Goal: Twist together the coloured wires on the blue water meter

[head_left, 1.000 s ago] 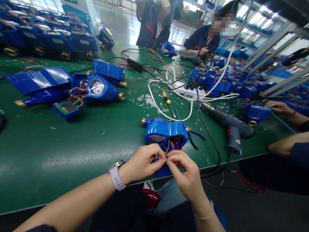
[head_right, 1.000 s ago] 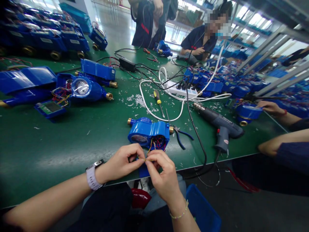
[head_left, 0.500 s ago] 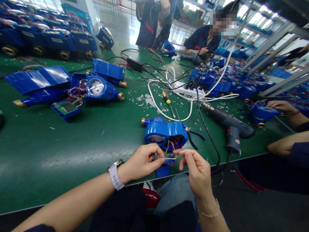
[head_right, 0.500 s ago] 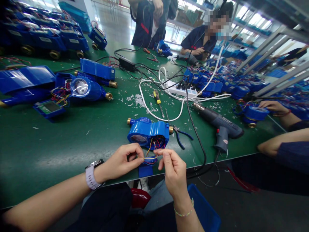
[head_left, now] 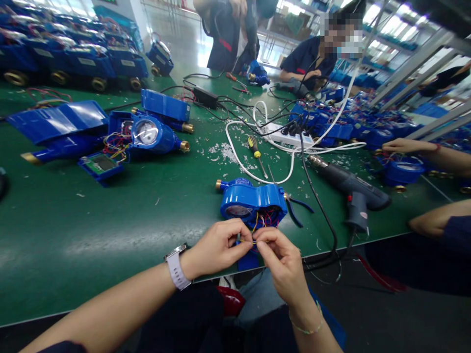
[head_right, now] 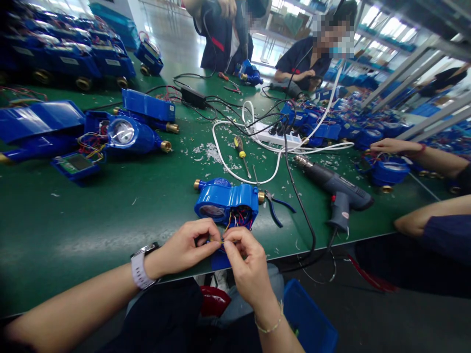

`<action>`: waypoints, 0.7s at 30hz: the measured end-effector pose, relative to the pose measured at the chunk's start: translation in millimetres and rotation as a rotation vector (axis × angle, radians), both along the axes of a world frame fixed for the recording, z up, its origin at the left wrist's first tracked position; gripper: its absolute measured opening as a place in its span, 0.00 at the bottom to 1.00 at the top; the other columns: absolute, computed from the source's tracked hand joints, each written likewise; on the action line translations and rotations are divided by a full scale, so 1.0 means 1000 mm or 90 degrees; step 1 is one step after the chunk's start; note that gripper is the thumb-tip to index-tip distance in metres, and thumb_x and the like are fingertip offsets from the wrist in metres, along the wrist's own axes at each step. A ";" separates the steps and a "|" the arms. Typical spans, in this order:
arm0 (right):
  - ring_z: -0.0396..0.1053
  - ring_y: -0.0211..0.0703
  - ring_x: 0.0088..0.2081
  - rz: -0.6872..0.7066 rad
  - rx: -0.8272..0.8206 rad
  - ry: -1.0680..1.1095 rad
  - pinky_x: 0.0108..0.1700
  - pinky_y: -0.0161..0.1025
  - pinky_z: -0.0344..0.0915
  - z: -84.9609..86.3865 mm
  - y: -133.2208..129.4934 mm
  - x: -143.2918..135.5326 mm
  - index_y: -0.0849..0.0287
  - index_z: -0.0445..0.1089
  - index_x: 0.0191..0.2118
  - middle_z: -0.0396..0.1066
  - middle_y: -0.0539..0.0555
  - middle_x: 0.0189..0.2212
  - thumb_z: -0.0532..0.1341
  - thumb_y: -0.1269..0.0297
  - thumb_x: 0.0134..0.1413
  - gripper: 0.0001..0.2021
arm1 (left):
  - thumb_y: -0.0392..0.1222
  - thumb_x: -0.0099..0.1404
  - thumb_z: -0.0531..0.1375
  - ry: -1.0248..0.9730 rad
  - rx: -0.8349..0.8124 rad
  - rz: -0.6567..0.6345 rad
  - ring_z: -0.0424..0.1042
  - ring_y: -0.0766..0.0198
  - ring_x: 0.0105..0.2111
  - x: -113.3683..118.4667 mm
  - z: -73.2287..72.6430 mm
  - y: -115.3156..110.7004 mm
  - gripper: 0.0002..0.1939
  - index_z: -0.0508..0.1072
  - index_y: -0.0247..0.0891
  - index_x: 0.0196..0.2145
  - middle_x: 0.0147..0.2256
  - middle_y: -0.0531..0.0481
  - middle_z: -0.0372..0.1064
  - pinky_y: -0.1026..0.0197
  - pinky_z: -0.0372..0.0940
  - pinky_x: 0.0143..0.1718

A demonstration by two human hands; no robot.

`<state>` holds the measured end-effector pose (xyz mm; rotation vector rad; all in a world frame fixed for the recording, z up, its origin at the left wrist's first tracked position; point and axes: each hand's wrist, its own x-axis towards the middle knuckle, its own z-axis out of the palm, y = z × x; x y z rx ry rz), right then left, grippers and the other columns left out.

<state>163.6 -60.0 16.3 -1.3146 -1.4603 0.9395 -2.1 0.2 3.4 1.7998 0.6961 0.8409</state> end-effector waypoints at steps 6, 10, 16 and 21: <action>0.53 0.27 0.20 -0.024 -0.102 0.214 0.21 0.29 0.51 -0.008 0.001 0.002 0.61 0.67 0.36 0.66 0.52 0.33 0.61 0.62 0.60 0.07 | 0.35 0.64 0.58 -0.005 -0.019 0.010 0.62 0.71 0.26 0.000 0.004 -0.001 0.05 0.70 0.32 0.30 0.28 0.51 0.67 0.68 0.55 0.27; 0.55 0.27 0.20 -0.030 -0.102 0.222 0.22 0.29 0.54 -0.005 0.003 0.001 0.62 0.67 0.35 0.66 0.52 0.32 0.60 0.61 0.61 0.09 | 0.35 0.63 0.59 -0.013 -0.048 0.012 0.61 0.71 0.25 0.001 0.004 -0.001 0.05 0.70 0.32 0.30 0.28 0.52 0.67 0.68 0.54 0.25; 0.61 0.30 0.23 -0.012 -0.048 0.066 0.23 0.29 0.59 0.002 0.000 0.004 0.60 0.68 0.37 0.68 0.54 0.37 0.60 0.64 0.61 0.06 | 0.35 0.62 0.59 -0.042 -0.118 0.000 0.61 0.71 0.27 0.001 0.002 0.000 0.04 0.73 0.32 0.32 0.30 0.51 0.67 0.67 0.56 0.28; 0.68 0.37 0.36 0.002 -0.011 -0.027 0.33 0.31 0.64 0.002 -0.002 0.006 0.59 0.69 0.36 0.69 0.54 0.37 0.58 0.68 0.61 0.03 | 0.36 0.60 0.60 -0.070 -0.177 -0.001 0.61 0.70 0.27 0.001 0.002 0.002 0.05 0.74 0.31 0.30 0.30 0.50 0.66 0.67 0.57 0.29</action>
